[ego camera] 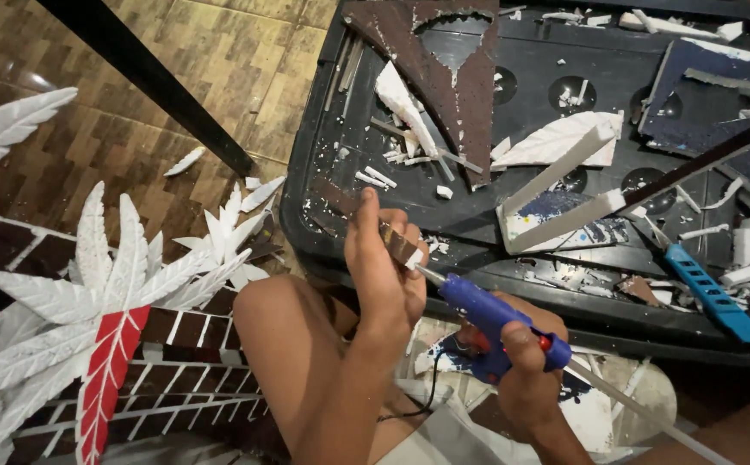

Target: Assembling a structure using foam pieces, a utility knife, and a hot glue gun.

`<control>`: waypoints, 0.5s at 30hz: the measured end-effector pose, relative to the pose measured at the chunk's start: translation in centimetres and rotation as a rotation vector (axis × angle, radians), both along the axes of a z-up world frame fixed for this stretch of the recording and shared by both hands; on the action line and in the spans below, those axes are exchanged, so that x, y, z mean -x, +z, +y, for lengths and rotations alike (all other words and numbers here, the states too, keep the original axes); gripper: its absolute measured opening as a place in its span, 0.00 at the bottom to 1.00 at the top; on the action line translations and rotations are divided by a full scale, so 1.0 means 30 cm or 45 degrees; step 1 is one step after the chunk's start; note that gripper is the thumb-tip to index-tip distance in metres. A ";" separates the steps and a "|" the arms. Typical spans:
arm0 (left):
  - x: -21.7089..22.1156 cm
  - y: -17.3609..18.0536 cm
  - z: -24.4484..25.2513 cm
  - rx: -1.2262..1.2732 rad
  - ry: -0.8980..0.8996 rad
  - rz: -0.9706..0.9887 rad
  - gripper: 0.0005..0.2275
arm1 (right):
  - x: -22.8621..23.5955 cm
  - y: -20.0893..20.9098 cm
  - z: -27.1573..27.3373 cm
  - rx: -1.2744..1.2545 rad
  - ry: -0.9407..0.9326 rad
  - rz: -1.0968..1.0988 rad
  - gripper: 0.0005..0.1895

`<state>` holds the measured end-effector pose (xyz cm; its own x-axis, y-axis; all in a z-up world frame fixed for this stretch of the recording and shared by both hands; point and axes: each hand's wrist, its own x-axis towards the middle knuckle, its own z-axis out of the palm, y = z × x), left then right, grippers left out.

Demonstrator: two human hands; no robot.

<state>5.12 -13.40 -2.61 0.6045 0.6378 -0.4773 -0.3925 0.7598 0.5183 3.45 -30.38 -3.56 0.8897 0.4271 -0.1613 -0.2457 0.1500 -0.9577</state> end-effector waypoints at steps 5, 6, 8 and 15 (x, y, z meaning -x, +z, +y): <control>0.006 0.003 -0.007 -0.054 -0.016 -0.033 0.13 | -0.006 -0.006 -0.004 0.136 0.007 -0.030 0.30; 0.006 0.001 -0.008 -0.064 -0.015 -0.033 0.13 | -0.008 -0.007 -0.005 0.132 0.021 -0.052 0.29; 0.009 0.005 -0.007 -0.062 -0.027 -0.028 0.13 | -0.010 0.005 0.006 0.114 0.030 -0.127 0.27; 0.016 0.011 -0.014 -0.058 -0.056 -0.103 0.14 | -0.008 -0.016 -0.001 0.129 -0.013 -0.072 0.29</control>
<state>4.64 -13.81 -2.29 0.6677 0.6299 -0.3967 -0.4015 0.7535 0.5207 3.68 -30.42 -4.05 0.9027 0.4023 -0.1529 -0.1900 0.0537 -0.9803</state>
